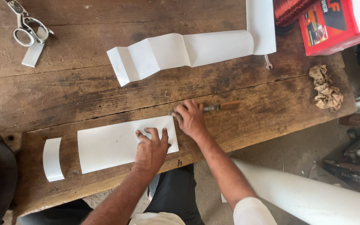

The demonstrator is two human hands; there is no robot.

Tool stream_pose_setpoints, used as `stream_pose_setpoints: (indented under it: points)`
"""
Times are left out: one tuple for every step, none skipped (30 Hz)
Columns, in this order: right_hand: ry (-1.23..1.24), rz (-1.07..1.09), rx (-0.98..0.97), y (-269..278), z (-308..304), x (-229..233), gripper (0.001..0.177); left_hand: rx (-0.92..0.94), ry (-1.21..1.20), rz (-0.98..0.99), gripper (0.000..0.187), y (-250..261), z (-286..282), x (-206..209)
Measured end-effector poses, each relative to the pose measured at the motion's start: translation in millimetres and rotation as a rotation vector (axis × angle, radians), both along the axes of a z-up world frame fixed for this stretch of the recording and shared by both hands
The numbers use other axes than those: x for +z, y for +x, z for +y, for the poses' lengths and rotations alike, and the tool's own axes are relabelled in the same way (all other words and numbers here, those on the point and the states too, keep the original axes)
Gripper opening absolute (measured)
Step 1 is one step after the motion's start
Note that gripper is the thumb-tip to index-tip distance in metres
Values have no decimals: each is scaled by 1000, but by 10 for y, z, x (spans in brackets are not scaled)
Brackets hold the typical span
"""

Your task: The person folds a long strip of white paper on a wooden table and uses a knife to cut it into smaller rectangular pieces. The person repeatedly folds and cuts the paper, stacking the cut pieces on the table.

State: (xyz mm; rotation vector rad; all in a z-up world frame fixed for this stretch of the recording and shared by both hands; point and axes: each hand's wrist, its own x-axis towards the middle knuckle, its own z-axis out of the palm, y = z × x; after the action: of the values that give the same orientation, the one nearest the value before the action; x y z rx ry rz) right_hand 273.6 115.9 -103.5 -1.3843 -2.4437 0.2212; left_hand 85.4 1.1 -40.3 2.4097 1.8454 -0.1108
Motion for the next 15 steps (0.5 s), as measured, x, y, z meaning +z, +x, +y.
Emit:
stream_pose_setpoints:
  points:
    - [12,13,2,-8,25,-3,21,-7,-4,6,62,8,-10,11]
    - [23,26,4,-19,19,-6,21,-3,-10,11,63,4,-27,25]
    - [43,33,8,-8,30,9,21,2,-8,11,64,11,-10,39]
    - [52,45,-15,-11,9,19,20,8,-6,11,65,16,-10,59]
    - [64,59,-35,-33,15,24,20,-3,-34,22,66,14,-3,79]
    - [77,74,-54,-47,28,27,20,-14,-61,34,66,12,-2,97]
    - [64,81,-78,-65,36,15,19,-24,-92,48,67,8,-20,106]
    - [52,88,-102,-76,75,1,19,-13,-92,52,67,9,-19,108]
    - [34,95,-130,-66,78,-19,19,-6,-96,56,66,16,-20,105]
    - [15,97,-129,-47,59,-35,17,1,-101,60,66,24,-23,99]
    - [-4,98,-121,-32,54,-38,16,0,-104,57,66,34,-36,96]
    - [-22,99,-114,-24,45,-31,15,0,-106,55,66,38,-51,93]
    - [-1,111,-64,-20,13,-12,15,8,-110,52,66,34,-48,92]
    - [19,122,-15,-4,-67,12,16,17,-96,39,66,29,-24,87]
    - [30,134,29,4,-193,23,17,21,-90,26,67,23,-39,75]
